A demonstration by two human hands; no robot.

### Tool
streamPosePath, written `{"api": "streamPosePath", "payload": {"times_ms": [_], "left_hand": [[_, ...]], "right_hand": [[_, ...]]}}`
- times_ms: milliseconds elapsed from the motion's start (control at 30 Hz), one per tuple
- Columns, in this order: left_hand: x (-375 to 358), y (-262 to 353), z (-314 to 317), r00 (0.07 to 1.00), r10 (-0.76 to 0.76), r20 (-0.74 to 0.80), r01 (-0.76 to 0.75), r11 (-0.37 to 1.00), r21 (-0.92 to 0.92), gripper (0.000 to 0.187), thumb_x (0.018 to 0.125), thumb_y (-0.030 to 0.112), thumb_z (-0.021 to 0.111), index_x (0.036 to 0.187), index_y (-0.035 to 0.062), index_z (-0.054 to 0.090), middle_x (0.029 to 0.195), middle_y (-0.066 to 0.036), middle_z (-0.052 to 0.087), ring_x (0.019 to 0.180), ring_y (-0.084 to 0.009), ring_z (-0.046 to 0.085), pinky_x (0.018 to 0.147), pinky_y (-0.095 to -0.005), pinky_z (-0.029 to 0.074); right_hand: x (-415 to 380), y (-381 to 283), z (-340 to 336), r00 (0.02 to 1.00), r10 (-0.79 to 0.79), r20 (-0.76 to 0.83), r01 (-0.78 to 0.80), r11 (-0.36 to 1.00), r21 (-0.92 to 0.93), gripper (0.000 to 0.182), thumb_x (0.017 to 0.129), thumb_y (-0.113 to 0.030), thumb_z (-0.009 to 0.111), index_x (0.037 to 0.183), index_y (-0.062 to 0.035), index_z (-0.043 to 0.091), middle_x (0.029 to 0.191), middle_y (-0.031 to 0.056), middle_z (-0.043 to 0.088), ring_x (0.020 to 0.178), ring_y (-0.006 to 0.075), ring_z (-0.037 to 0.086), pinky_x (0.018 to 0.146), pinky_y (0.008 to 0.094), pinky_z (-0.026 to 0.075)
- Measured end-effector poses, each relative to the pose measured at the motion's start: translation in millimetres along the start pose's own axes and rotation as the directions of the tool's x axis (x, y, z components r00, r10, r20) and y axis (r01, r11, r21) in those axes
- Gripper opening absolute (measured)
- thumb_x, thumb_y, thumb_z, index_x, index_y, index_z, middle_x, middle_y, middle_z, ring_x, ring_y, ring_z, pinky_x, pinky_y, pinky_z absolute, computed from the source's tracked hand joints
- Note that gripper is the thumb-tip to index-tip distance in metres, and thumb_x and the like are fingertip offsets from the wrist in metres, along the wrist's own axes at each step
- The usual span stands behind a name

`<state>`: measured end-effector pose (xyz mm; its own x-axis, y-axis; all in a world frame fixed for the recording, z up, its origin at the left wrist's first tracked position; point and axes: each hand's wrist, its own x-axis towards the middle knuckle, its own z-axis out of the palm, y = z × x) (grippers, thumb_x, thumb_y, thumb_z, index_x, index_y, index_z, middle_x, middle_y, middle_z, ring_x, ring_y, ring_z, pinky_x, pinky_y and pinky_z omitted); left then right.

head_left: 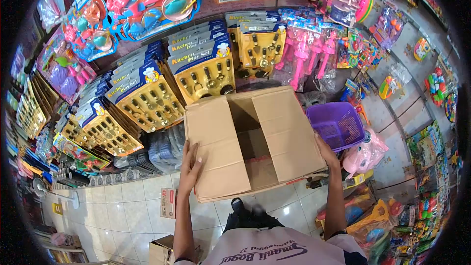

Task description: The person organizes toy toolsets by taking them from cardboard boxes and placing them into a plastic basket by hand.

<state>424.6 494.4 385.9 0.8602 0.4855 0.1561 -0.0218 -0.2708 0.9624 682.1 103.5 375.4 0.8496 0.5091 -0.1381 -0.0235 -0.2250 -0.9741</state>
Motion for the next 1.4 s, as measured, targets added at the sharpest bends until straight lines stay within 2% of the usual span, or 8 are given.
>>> {"api": "streamPosePath", "payload": {"times_ms": [167,267,367,467,567,1100,1200,1400], "left_hand": [[-2.9,-16.1,5.8,0.976,-0.189,-0.107,0.141,0.927,-0.347,0.060,0.089,0.015,0.049,0.141,0.0002,0.024,0.147,-0.015,0.024,0.135,-0.0240,0.024,0.108,-0.0324,0.022],[-6.7,-41.0,2.4,0.973,-0.226,-0.043,0.183,0.875,-0.447,0.063,0.090,0.029,0.051,0.142,0.0044,0.023,0.143,-0.014,0.030,0.130,-0.0236,0.033,0.107,-0.0330,0.027],[-18.2,-83.5,0.2,0.938,-0.320,0.134,0.305,0.575,-0.759,0.064,0.092,0.044,0.044,0.142,0.0087,0.025,0.140,-0.012,0.036,0.126,-0.0233,0.039,0.103,-0.0352,0.035],[-21.3,-90.6,11.4,0.963,-0.268,-0.026,0.174,0.694,-0.699,0.068,0.091,0.056,0.038,0.142,0.0119,0.027,0.137,-0.010,0.040,0.123,-0.0229,0.043,0.098,-0.0382,0.040],[-23.3,-114.9,-0.2,0.932,-0.329,0.152,0.323,0.560,-0.763,0.070,0.090,0.060,0.035,0.141,0.0126,0.029,0.138,-0.008,0.039,0.123,-0.0225,0.043,0.099,-0.0379,0.039],[-121.0,-22.7,-45.4,0.896,-0.415,-0.160,0.155,0.628,-0.763,0.063,0.094,0.055,0.028,0.138,0.0104,0.035,0.132,-0.009,0.046,0.115,-0.0218,0.048,0.096,-0.0365,0.039],[-148.9,-3.3,-64.2,0.836,-0.525,-0.162,0.281,0.661,-0.696,0.065,0.094,0.055,0.027,0.141,0.0115,0.030,0.136,-0.008,0.042,0.119,-0.0215,0.045,0.099,-0.0359,0.036],[-188.2,9.7,-101.1,0.800,-0.464,-0.380,0.037,0.671,-0.741,0.070,0.090,0.059,0.034,0.140,0.0103,0.033,0.130,-0.010,0.048,0.113,-0.0213,0.051,0.092,-0.0354,0.043]], "right_hand": [[3.2,6.9,3.2,0.995,-0.076,0.070,0.050,0.948,0.314,0.054,0.099,-0.037,0.030,0.138,0.0005,0.032,0.138,0.0098,0.040,0.126,0.0184,0.036,0.106,0.0289,0.025],[6.8,30.7,-1.8,0.969,0.228,0.090,-0.243,0.840,0.486,0.059,0.096,-0.047,0.036,0.136,-0.0039,0.038,0.134,0.0065,0.045,0.119,0.0155,0.043,0.101,0.0274,0.032],[9.4,29.4,-4.7,0.939,0.327,0.112,-0.323,0.716,0.619,0.059,0.096,-0.047,0.036,0.136,-0.0040,0.039,0.134,0.0066,0.045,0.119,0.0155,0.044,0.101,0.0276,0.033],[0.5,19.7,-0.2,0.951,0.281,0.127,-0.288,0.658,0.696,0.059,0.095,-0.048,0.037,0.136,-0.0041,0.039,0.134,0.0067,0.045,0.119,0.0155,0.044,0.101,0.0277,0.033],[-8.0,12.9,1.4,0.960,0.247,0.132,-0.262,0.625,0.736,0.060,0.095,-0.048,0.037,0.136,-0.0043,0.039,0.133,0.0067,0.045,0.118,0.0154,0.044,0.101,0.0279,0.033],[-54.9,-30.5,63.2,0.954,0.111,0.278,-0.296,0.497,0.815,0.061,0.094,-0.050,0.039,0.135,-0.0050,0.040,0.133,0.0070,0.046,0.118,0.0153,0.046,0.101,0.0286,0.034],[-55.0,-37.3,94.3,0.936,0.095,0.340,-0.339,0.503,0.795,0.061,0.093,-0.050,0.040,0.135,-0.0051,0.040,0.133,0.0071,0.046,0.118,0.0153,0.046,0.101,0.0288,0.034],[-50.4,-48.0,159.7,0.895,0.078,0.439,-0.410,0.535,0.739,0.061,0.093,-0.049,0.042,0.135,-0.0050,0.040,0.133,0.0084,0.046,0.119,0.0159,0.045,0.099,0.0302,0.036]]}}
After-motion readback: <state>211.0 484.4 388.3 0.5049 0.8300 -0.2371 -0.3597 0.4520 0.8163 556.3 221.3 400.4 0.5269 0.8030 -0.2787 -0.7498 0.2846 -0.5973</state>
